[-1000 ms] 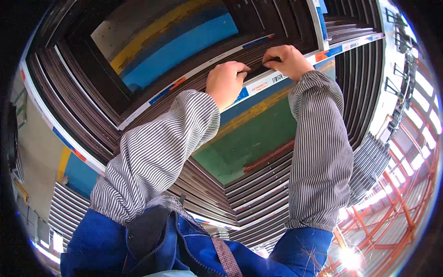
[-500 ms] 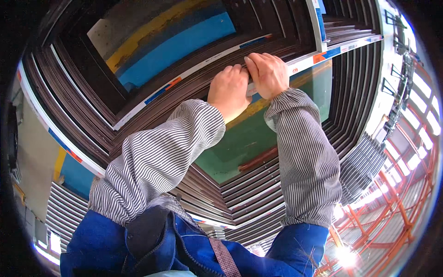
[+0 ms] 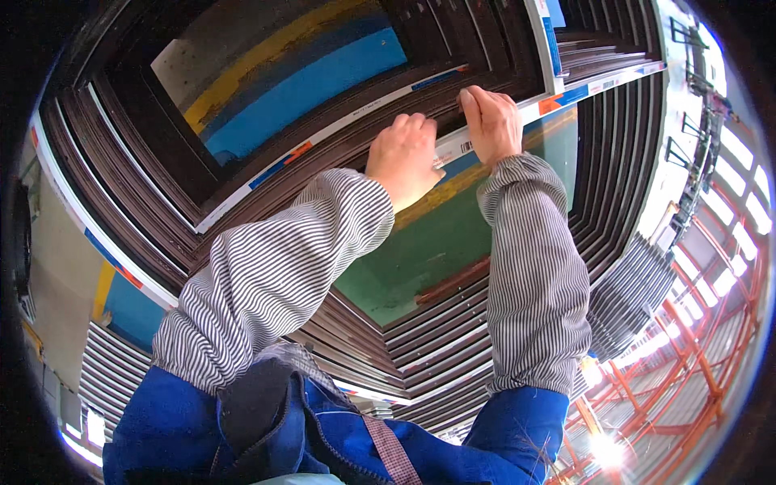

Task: Manually pressing black rubber seals into the grooves of metal window frames.

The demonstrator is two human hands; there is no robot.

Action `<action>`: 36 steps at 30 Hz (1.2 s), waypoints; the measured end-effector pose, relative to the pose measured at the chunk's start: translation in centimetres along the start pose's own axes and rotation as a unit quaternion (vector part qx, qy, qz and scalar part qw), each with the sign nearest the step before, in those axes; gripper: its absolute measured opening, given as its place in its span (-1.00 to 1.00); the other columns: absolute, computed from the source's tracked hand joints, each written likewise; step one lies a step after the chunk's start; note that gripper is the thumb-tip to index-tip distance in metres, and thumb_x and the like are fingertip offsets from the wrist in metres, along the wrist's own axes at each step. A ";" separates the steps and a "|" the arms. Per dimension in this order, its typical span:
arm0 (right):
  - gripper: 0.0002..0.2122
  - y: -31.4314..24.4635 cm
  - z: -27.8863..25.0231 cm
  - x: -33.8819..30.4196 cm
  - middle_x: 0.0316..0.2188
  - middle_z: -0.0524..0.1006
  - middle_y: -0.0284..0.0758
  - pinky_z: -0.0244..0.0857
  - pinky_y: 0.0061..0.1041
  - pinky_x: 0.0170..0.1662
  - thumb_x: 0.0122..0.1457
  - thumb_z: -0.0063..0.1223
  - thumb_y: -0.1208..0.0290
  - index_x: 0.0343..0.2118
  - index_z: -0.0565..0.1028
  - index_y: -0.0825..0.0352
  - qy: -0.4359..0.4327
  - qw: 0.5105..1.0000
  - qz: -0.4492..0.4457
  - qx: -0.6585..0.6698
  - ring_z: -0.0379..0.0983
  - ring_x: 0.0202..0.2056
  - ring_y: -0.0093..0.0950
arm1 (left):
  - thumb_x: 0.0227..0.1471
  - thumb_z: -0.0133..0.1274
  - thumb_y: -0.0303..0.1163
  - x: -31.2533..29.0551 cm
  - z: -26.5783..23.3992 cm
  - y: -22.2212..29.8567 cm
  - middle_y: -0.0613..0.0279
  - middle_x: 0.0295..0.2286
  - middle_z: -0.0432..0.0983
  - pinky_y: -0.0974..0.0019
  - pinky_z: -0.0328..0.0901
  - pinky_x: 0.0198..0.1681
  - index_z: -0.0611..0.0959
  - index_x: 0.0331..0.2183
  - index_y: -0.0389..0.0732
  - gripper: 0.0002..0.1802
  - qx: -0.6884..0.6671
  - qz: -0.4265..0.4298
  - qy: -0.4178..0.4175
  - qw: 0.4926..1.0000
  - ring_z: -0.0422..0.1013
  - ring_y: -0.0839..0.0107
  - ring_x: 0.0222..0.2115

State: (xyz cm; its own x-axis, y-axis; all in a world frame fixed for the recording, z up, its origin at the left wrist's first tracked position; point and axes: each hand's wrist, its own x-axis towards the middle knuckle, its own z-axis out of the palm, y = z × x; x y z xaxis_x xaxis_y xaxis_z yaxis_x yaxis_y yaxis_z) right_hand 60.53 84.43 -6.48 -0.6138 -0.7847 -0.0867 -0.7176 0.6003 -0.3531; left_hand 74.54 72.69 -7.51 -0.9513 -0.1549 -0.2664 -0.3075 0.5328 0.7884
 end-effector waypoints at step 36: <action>-0.82 -4.6 1.5 -0.1 -0.56 0.52 -0.23 0.33 -0.22 -0.31 0.20 0.04 0.34 -0.50 0.48 0.29 -0.024 0.999 -0.019 -0.025 0.48 -0.45 -0.17 | -0.27 0.37 -0.22 -6.6 -3.3 -3.5 0.09 -0.16 0.47 0.17 0.32 0.01 0.51 -0.06 -0.31 -0.29 -0.017 -0.038 0.009 0.999 0.38 0.16 -0.09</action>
State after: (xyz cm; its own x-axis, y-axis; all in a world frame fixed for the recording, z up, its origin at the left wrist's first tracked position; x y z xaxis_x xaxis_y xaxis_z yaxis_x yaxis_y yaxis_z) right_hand 64.33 81.53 -6.24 -0.5705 -0.8124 -0.1202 -0.7557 0.5766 -0.3104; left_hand 81.84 69.05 -6.69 -0.9253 -0.2088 -0.3167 -0.3792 0.4906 0.7846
